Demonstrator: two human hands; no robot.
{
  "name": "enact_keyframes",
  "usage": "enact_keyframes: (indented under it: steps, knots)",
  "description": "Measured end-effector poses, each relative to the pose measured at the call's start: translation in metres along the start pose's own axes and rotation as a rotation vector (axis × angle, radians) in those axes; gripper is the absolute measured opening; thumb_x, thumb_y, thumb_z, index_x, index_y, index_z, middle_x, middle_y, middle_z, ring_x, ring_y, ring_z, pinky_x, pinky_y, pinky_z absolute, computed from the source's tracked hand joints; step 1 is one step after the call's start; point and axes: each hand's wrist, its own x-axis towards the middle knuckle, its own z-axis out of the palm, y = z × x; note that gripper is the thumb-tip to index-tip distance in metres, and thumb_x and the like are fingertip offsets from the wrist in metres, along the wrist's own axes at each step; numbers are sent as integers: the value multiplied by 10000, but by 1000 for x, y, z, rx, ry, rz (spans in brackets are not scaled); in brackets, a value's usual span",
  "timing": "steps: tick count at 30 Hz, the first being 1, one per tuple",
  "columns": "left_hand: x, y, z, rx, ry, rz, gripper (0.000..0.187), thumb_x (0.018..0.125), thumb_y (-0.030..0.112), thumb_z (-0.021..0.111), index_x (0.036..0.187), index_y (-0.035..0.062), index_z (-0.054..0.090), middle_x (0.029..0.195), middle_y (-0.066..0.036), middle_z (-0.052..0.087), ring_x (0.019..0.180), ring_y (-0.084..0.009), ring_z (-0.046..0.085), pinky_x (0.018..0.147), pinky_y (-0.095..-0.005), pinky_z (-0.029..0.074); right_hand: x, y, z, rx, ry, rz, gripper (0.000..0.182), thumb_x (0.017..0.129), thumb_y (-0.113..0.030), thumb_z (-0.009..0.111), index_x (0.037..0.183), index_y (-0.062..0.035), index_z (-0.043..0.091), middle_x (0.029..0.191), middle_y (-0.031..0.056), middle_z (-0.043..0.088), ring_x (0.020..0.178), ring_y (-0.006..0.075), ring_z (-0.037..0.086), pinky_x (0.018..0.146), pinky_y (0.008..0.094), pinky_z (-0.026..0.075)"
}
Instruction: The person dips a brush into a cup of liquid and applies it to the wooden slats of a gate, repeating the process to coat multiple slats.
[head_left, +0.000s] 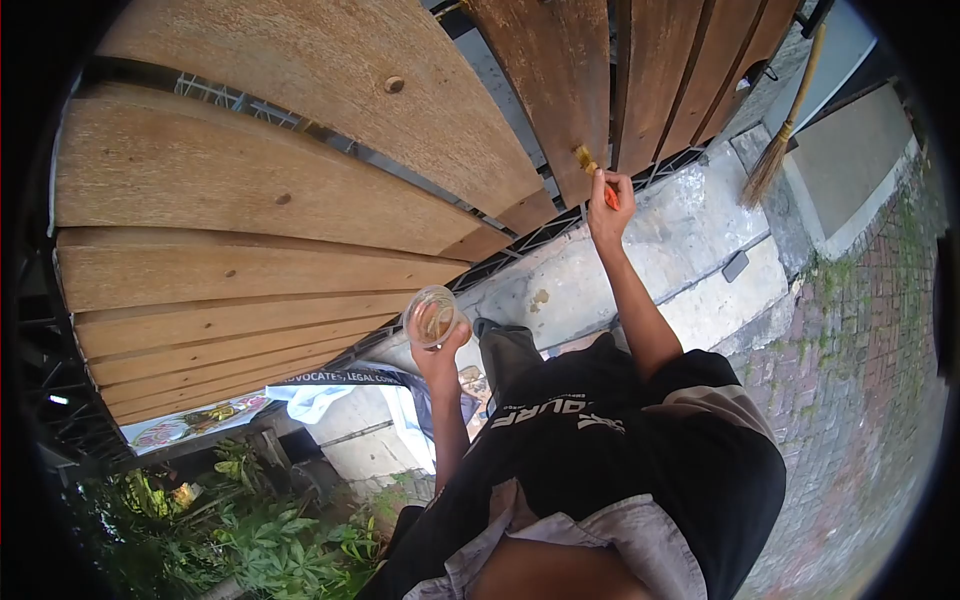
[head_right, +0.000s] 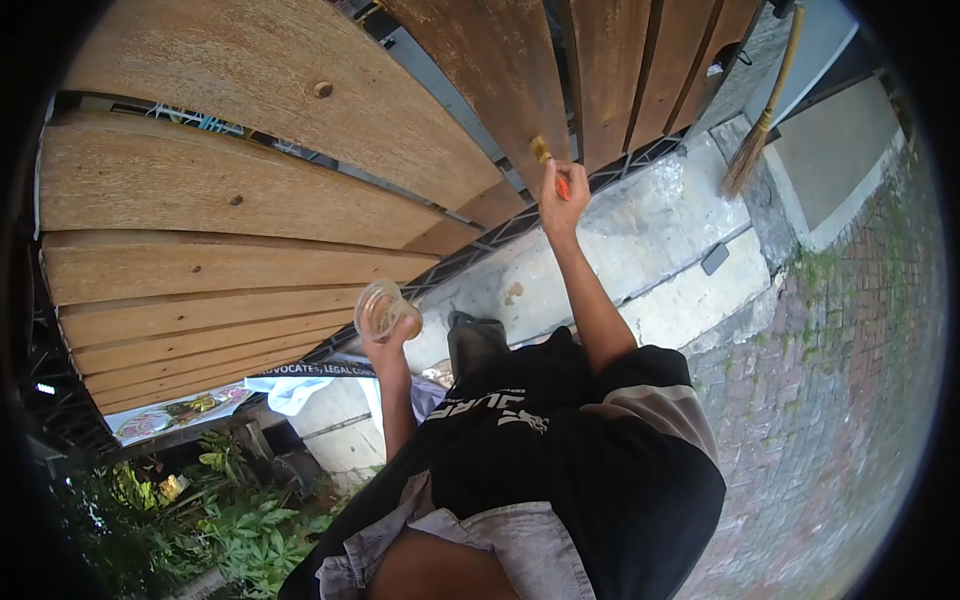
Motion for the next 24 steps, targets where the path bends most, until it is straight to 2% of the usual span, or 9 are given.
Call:
enact_keyframes:
  steps: [3,6,9,11,13,15,19,21,24]
  knots:
    - [-2,-4,7,2,-3,17,682,693,-4,781,1302,6,474,1292,-115,517,1172,-222,530,993,-342,454,1,14,-10,-108,-163,-86,176,864,-99,680,781,13,573,751,147,586,686,277,579,662,352,453]
    - [-1,0,11,25,-31,16,658,700,6,778,1289,10,485,1278,-110,523,1173,-227,526,1007,-346,440,2,39,-16,-125,-158,-1,192,856,-113,690,776,15,571,745,152,583,691,286,584,671,352,458]
    - [0,0,17,24,-10,69,663,698,6,781,1290,7,482,1273,-108,525,1169,-226,529,1003,-343,442,8,-6,-15,-86,-108,36,183,857,-111,685,798,18,568,785,152,592,744,300,593,699,355,465]
    - [2,-6,19,-25,-12,62,660,695,0,784,1283,3,484,1268,-108,528,1158,-222,535,997,-338,445,18,-26,-15,-45,-111,-296,167,873,-107,664,842,27,569,842,164,593,790,313,596,715,371,467]
    - [0,-9,22,-24,-33,5,649,697,-5,784,1275,0,487,1268,-110,527,1158,-215,535,993,-332,448,6,7,-18,-56,-199,-350,138,868,-73,660,867,25,563,887,167,586,804,330,589,722,392,468]
    - [-5,-4,30,-42,-38,28,639,698,-9,784,1266,0,492,1264,-112,529,1165,-211,534,985,-328,456,-5,51,-21,-316,-556,-154,130,843,-36,676,860,19,559,887,159,587,834,344,586,722,404,469]
    - [0,5,39,-51,-61,79,637,698,-11,782,1265,-20,493,1275,-106,518,1172,-213,533,984,-332,461,-1,7,-25,-201,-442,-158,139,828,-25,690,877,4,564,948,173,577,895,364,581,753,417,474]
    - [-2,3,42,-70,-40,47,634,698,-13,781,1264,-23,495,1283,-104,513,1168,-211,535,991,-334,455,1,-22,-26,-125,-374,-473,145,838,-43,688,903,-4,565,1005,194,557,944,384,572,787,425,479]
    - [0,-2,44,-64,-59,62,624,700,-11,780,1258,-21,502,1282,-104,513,1165,-206,532,991,-334,451,-5,15,-24,-209,-607,-534,180,837,-38,687,958,-13,556,1056,197,526,968,389,554,820,427,481]
